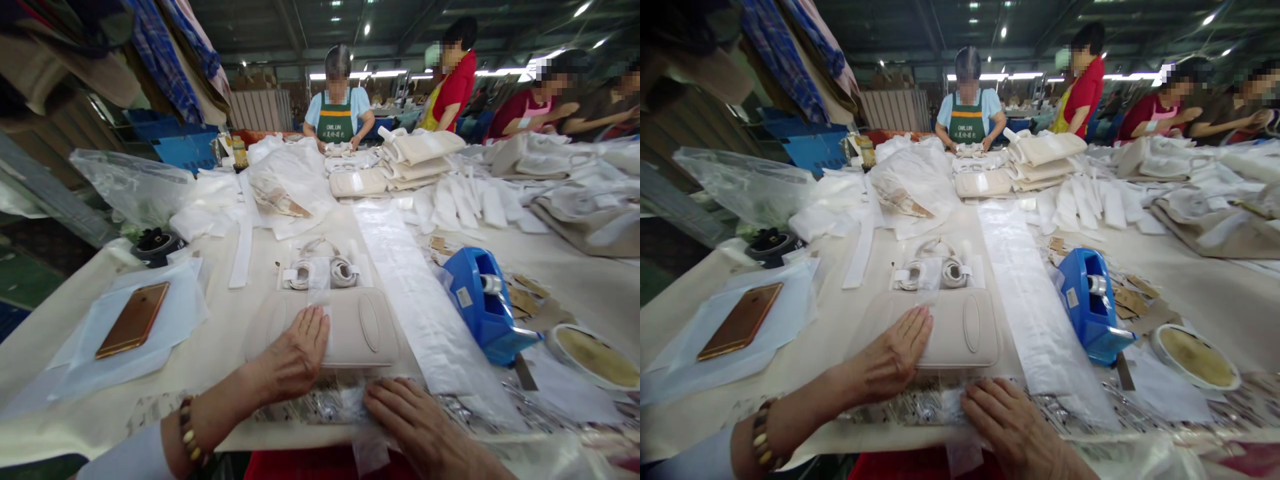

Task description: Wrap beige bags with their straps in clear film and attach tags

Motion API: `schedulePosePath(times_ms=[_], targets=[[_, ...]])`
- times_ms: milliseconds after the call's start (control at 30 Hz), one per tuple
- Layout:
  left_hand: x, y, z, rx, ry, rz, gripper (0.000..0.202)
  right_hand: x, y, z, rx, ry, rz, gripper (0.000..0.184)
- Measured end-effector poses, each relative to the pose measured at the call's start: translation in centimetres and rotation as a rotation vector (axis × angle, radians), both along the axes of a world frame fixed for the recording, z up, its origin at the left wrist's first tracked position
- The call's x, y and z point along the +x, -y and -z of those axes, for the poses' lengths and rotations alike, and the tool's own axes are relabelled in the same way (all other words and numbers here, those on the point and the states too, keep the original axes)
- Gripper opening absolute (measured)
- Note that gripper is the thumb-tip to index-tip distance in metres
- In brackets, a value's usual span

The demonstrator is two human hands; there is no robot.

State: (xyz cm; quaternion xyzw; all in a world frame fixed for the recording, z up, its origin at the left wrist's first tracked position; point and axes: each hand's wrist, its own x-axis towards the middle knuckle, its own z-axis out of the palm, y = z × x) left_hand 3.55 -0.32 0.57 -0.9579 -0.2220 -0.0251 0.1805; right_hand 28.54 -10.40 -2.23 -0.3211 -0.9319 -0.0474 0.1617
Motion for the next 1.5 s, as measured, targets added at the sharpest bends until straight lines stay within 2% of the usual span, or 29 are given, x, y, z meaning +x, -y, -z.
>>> schedulePosePath(times_ms=[100, 167, 267, 367, 500, 600, 667, 767, 933, 1000, 1067, 1133, 1233, 1300, 1333, 1400, 1500], targets=[[-0.2, -0.4, -0.8, -0.103, -0.017, -0.024, 0.062, -0.7, 0.6, 0.0, -0.131, 0.000, 0.004, 0.059], [-0.1, -0.5, -1.1, -0.138, -0.013, -0.044, 0.063, -1.5, 0.5, 0.4, -0.132, 0.015, -0.006, 0.059], [0.1, -0.7, -1.3, -0.165, -0.022, -0.059, 0.066, -2.7, 0.4, 1.3, -0.054, -0.008, 0.008, 0.049], [0.5, -1.0, -1.9, -0.182, -0.037, -0.073, 0.066, -3.9, 0.5, 2.3, 0.046, -0.135, 0.004, 0.039], [0.7, -1.4, -3.0, -0.181, -0.064, -0.085, 0.063, -5.7, 0.5, 3.1, 0.084, -0.250, 0.036, 0.033], [0.8, -1.5, -3.2, -0.155, -0.073, -0.075, 0.062, -7.1, 0.1, 3.5, 0.145, -0.383, 0.029, 0.030], [0.8, -1.4, -2.7, -0.114, -0.054, -0.052, 0.061, -7.8, -0.3, 3.7, 0.187, -0.468, -0.001, 0.031], [0.8, -1.0, -1.3, -0.024, -0.010, -0.009, 0.055, -8.4, -0.8, 3.7, 0.235, -0.534, -0.022, 0.029], [0.8, 0.1, 1.8, 0.097, 0.047, 0.032, 0.049, -8.5, -1.2, 4.8, 0.306, -0.542, -0.023, 0.024], [0.8, 0.6, 2.7, 0.160, 0.069, 0.033, 0.047, -8.5, -1.2, 5.5, 0.322, -0.529, -0.023, 0.022], [0.8, 1.1, 3.4, 0.202, 0.077, 0.028, 0.046, -8.3, -1.2, 5.6, 0.324, -0.522, -0.022, 0.023], [0.8, 1.4, 3.8, 0.223, 0.086, 0.013, 0.046, -7.8, -1.4, 4.3, 0.292, -0.512, -0.067, 0.024], [0.8, 1.8, 4.1, 0.244, 0.103, -0.002, 0.047, -6.7, -2.5, 0.4, 0.176, -0.418, -0.156, 0.022], [0.9, 2.0, 4.2, 0.256, 0.124, -0.008, 0.047, -6.3, -4.0, -2.0, 0.134, -0.384, -0.091, 0.030], [1.0, 2.0, 4.3, 0.256, 0.140, -0.017, 0.046, -6.3, -4.9, -2.6, 0.134, -0.378, -0.036, 0.035], [1.1, 2.0, 4.5, 0.258, 0.177, -0.028, 0.044, -6.7, -6.8, -2.5, 0.168, -0.351, 0.062, 0.043], [1.3, 2.1, 4.7, 0.290, 0.224, -0.006, 0.041, -7.4, -8.8, 0.1, 0.217, -0.261, 0.110, 0.045]])
